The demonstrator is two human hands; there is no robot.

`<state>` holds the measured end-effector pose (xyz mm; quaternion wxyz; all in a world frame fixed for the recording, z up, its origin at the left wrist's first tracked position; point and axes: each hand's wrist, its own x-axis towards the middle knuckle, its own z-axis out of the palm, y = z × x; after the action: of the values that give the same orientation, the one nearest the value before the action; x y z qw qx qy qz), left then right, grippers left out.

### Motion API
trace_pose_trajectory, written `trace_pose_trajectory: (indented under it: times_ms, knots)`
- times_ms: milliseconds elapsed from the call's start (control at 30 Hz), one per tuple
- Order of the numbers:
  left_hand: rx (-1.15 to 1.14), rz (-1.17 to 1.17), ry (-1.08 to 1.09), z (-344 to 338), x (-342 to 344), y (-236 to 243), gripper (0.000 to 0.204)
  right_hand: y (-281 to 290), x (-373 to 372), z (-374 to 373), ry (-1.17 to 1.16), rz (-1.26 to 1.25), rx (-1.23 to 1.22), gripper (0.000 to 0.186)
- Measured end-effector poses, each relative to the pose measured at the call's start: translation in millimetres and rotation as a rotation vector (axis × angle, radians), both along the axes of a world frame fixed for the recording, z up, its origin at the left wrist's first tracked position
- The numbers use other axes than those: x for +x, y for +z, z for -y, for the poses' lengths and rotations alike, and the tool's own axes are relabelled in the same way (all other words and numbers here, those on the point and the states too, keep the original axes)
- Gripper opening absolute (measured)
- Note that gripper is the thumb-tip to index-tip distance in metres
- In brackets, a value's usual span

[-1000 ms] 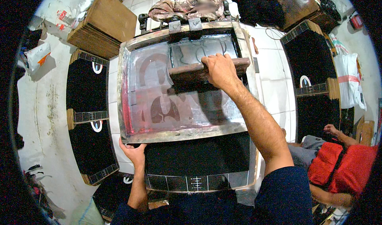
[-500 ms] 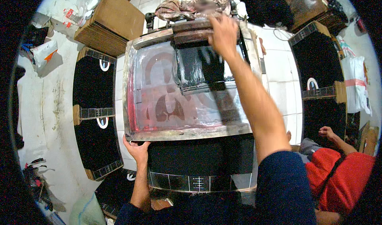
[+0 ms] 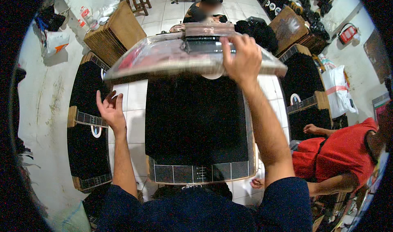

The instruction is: The person repeatedly aligns a screen printing frame over a black t-shirt and uses a squeegee to pull ink across the mesh, imprinting a logo. The person lifts the frame after each pass to reveal the printed design and repeats the process on multiple shirts.

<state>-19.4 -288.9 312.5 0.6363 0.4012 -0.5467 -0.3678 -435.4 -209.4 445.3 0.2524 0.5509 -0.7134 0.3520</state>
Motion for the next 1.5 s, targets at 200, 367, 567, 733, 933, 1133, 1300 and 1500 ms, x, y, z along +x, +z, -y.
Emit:
trace_pose_trajectory:
  times_ms: [200,367,567,733,933,1133,1300,1500]
  knots:
    - [0.786,0.682,-0.060,-48.9,142.9,-275.6,0.041,93.5,-16.7,56.9,-0.232,0.164,0.298,0.061]
    - [1.330,1.278,-0.322,-260.3,182.2,-392.3,0.024,113.9,-48.4,92.7,-0.248,0.185,0.367,0.061]
    - [1.388,1.156,-0.075,-337.6,144.0,-379.0,0.023,126.1,-62.5,114.4,-0.189,0.145,0.365,0.063]
    - [1.324,1.128,0.047,-335.2,140.3,-382.7,0.022,122.0,-58.2,132.5,-0.157,0.140,0.382,0.060]
    - [1.224,1.169,0.168,-317.2,136.8,-384.1,0.021,127.3,-51.0,126.5,-0.190,0.084,0.371,0.063]
    - [0.708,1.248,0.474,-244.8,156.7,-349.3,0.022,129.4,-33.3,113.7,-0.164,0.127,0.268,0.058]
    - [0.402,1.318,0.618,-125.8,222.3,-218.0,0.016,133.8,-21.2,111.6,-0.143,0.111,0.264,0.058]
    - [0.496,1.421,0.906,-183.3,336.4,12.5,0.025,145.4,-24.7,116.9,-0.132,0.203,0.323,0.051]
